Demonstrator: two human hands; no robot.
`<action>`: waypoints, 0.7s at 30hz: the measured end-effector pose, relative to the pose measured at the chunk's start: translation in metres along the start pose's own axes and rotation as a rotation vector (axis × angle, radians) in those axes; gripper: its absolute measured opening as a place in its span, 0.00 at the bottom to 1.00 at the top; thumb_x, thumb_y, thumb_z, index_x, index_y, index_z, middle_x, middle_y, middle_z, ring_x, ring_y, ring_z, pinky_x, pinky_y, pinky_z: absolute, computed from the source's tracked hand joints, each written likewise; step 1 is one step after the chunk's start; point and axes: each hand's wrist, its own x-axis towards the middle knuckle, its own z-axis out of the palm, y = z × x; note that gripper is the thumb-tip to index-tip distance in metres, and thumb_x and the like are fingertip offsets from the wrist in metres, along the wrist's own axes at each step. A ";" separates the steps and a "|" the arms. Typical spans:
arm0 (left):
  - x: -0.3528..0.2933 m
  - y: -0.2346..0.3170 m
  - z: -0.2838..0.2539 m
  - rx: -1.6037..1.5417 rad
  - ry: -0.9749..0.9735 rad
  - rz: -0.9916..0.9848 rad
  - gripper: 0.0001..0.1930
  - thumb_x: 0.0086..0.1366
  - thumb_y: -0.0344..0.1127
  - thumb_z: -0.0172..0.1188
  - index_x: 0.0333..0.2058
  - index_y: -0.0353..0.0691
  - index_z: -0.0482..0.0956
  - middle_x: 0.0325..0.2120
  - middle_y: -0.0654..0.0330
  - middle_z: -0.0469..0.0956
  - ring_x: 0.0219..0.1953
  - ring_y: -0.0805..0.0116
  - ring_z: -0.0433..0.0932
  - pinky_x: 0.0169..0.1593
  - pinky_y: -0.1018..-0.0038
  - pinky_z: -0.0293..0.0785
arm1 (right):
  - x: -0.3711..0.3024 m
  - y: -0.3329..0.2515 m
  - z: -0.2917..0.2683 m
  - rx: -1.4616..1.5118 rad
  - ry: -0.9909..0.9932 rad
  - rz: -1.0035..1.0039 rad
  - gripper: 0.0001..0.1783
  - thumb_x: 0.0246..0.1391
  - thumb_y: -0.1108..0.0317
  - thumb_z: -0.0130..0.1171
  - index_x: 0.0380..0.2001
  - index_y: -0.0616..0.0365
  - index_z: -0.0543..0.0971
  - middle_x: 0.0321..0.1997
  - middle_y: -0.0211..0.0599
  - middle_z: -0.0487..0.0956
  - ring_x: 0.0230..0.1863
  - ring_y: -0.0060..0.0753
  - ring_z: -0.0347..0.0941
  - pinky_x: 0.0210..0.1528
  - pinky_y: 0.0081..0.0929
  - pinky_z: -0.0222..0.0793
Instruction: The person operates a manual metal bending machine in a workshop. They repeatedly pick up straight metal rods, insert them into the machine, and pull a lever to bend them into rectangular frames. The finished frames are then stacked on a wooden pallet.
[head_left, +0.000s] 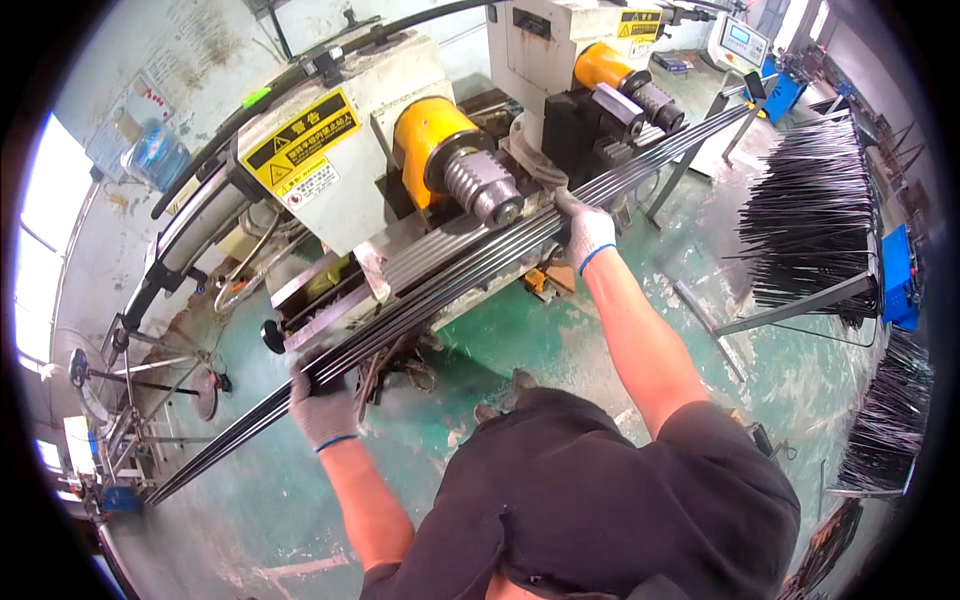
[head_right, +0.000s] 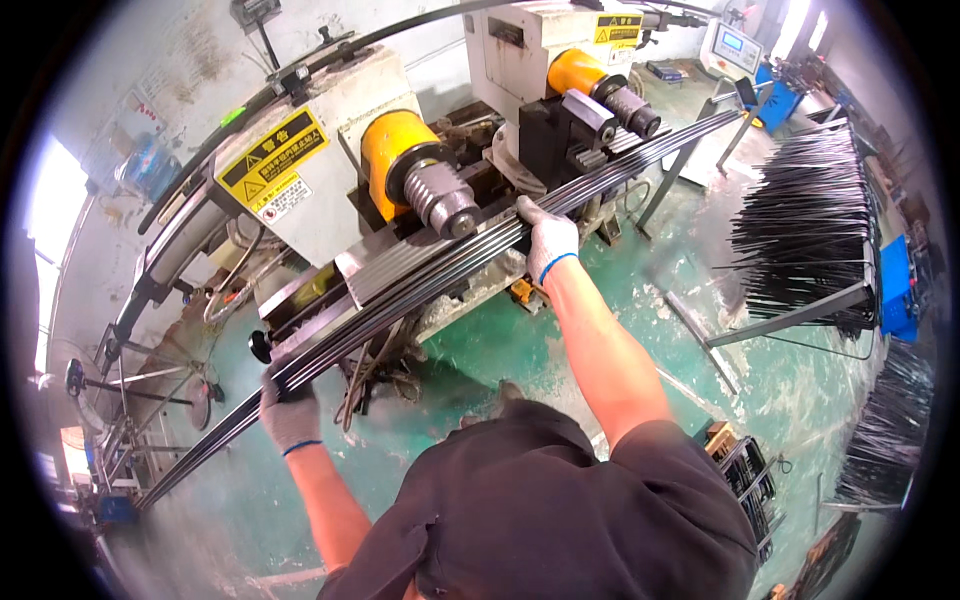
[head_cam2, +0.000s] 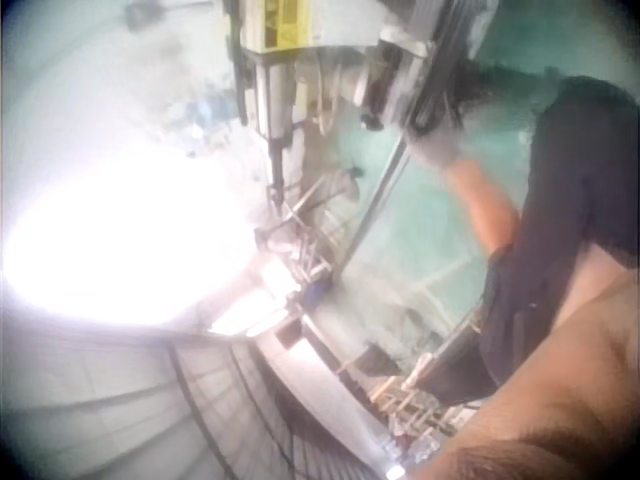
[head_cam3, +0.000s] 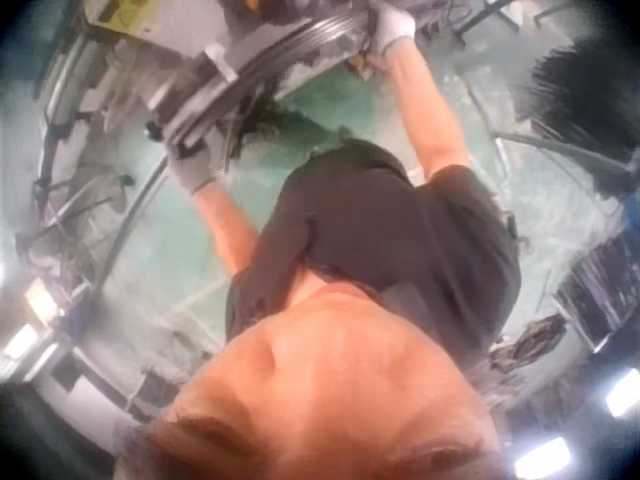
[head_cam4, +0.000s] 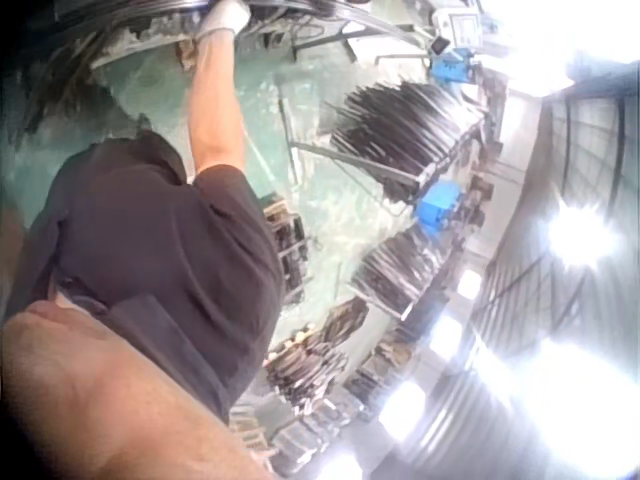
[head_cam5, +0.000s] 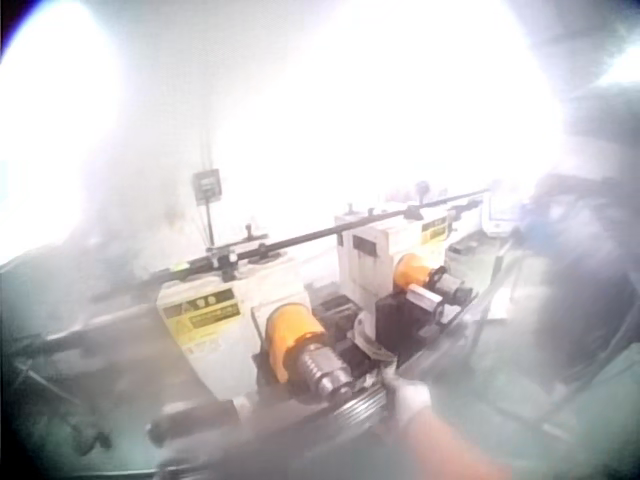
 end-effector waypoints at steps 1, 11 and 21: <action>0.011 0.017 -0.015 0.008 -0.018 0.020 0.20 0.78 0.43 0.52 0.50 0.28 0.79 0.50 0.45 0.82 0.57 0.48 0.79 0.68 0.52 0.72 | 0.009 -0.008 0.002 -0.040 0.008 -0.026 0.12 0.60 0.70 0.70 0.44 0.65 0.82 0.41 0.41 0.84 0.37 0.39 0.80 0.39 0.44 0.80; 0.082 0.023 -0.060 -0.147 0.275 -0.002 0.18 0.81 0.38 0.48 0.49 0.28 0.80 0.48 0.45 0.84 0.56 0.50 0.81 0.66 0.52 0.77 | 0.135 -0.013 -0.012 -0.138 0.106 -0.010 0.15 0.62 0.64 0.70 0.45 0.64 0.84 0.46 0.43 0.86 0.45 0.41 0.83 0.54 0.38 0.78; 0.098 -0.036 -0.025 -0.034 0.292 -0.031 0.17 0.79 0.40 0.53 0.52 0.30 0.79 0.51 0.48 0.83 0.56 0.52 0.81 0.67 0.54 0.76 | 0.141 0.009 -0.011 -0.481 0.268 -0.038 0.36 0.55 0.47 0.75 0.54 0.68 0.82 0.54 0.48 0.84 0.53 0.41 0.79 0.58 0.39 0.73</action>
